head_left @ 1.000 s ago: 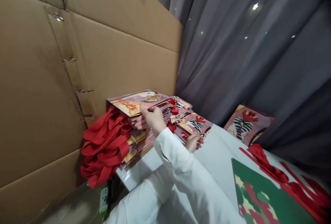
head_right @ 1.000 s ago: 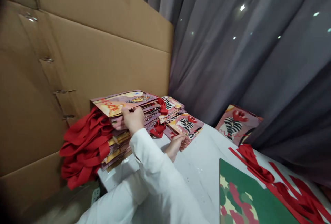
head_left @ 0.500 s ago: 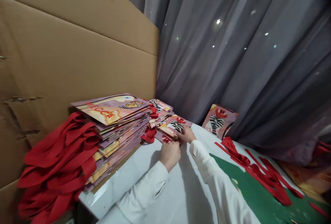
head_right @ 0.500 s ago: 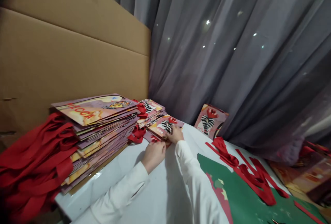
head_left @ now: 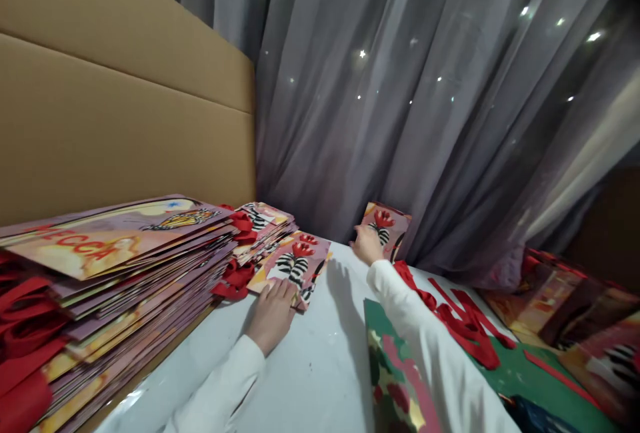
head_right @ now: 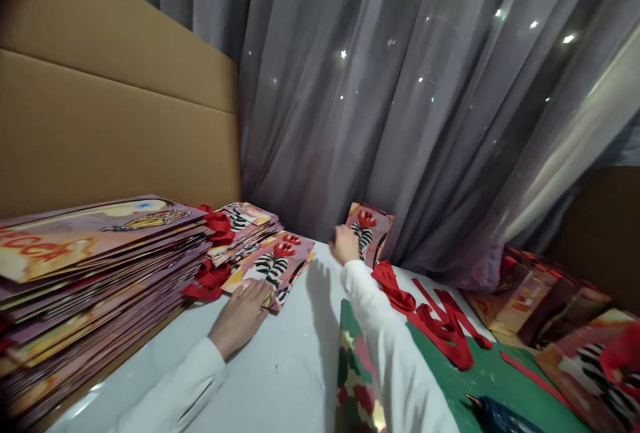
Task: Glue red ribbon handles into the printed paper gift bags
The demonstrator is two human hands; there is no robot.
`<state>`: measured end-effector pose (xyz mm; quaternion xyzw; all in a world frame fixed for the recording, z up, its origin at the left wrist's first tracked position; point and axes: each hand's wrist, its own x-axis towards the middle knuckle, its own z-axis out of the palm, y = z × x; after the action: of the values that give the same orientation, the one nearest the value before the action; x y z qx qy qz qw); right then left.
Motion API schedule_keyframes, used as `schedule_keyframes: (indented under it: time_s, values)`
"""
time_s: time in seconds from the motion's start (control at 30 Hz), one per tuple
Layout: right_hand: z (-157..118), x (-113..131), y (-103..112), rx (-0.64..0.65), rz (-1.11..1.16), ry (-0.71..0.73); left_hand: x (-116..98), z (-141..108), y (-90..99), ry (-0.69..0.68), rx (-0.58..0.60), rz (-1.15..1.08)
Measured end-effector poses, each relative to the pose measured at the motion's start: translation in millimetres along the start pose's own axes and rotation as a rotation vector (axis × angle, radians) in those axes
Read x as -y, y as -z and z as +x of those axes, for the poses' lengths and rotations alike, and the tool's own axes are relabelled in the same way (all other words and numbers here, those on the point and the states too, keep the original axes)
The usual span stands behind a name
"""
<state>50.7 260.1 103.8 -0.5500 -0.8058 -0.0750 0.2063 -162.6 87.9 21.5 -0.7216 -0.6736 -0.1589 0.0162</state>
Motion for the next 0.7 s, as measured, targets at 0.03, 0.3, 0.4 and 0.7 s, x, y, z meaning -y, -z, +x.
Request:
schedule_keyframes:
  time_s: [0.03, 0.3, 0.4, 0.7]
  values:
    - [11, -25, 15, -0.052, -0.049, -0.06, 1, 1, -2.8, 0.0, 0.023, 0.012]
    - [26, -113, 62, -0.175, -0.298, -0.063, 22, 16, -31.3, -0.031, -0.011, 0.115]
    - [-6, -93, 57, -0.167, -0.346, 0.127, 15, 15, -23.1, -0.097, -0.181, 0.149]
    - [-205, -36, 12, -0.313, -0.357, 0.508, -87, -37, -28.6, -0.783, -0.465, 0.162]
